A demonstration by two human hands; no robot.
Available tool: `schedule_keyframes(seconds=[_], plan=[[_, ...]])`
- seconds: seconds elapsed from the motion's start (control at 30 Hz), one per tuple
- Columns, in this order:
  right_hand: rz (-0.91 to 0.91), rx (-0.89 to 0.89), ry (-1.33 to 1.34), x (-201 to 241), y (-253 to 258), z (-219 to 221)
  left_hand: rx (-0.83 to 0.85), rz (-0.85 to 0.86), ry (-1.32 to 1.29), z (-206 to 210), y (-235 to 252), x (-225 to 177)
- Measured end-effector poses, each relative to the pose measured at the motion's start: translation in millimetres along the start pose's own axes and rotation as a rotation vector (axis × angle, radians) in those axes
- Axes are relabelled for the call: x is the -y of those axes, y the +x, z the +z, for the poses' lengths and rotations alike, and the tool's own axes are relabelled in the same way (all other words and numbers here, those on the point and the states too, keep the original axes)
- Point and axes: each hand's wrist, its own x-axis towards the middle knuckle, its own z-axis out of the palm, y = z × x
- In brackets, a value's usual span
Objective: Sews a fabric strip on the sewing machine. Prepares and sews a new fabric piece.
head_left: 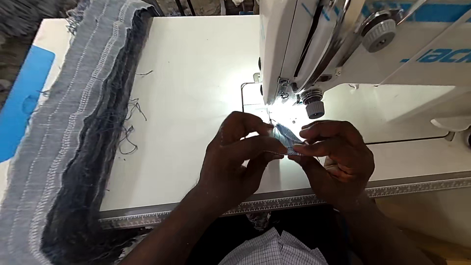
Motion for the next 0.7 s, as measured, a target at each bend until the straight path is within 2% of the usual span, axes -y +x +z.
schedule_keyframes(seconds=[0.07,0.2,0.37,0.47,0.53,0.6,0.7], plan=[[-0.039,0.063,0.127,-5.5,0.9,-0.8,-0.010,-0.035,-0.144,1.5,1.3,3.1],[-0.035,0.133,0.289,-11.9,2.8,-3.2,-0.159,-0.102,-0.264,15.4,-4.2,3.6],[-0.042,0.234,0.299,-12.1,6.0,-8.8,-0.281,-0.049,-0.108,17.4,-2.2,11.1],[-0.053,0.229,0.268,-13.9,7.8,-13.7,-0.212,0.092,0.072,17.1,0.4,6.4],[-0.035,0.132,0.201,-16.6,5.7,-14.4,-0.141,0.181,0.178,14.8,2.0,4.0],[0.028,0.008,0.173,-18.1,2.8,-14.5,-0.015,0.187,0.091,13.4,6.2,4.6],[0.127,-0.075,0.205,-13.6,-3.0,-12.6,0.135,0.084,-0.271,13.9,11.5,12.4]])
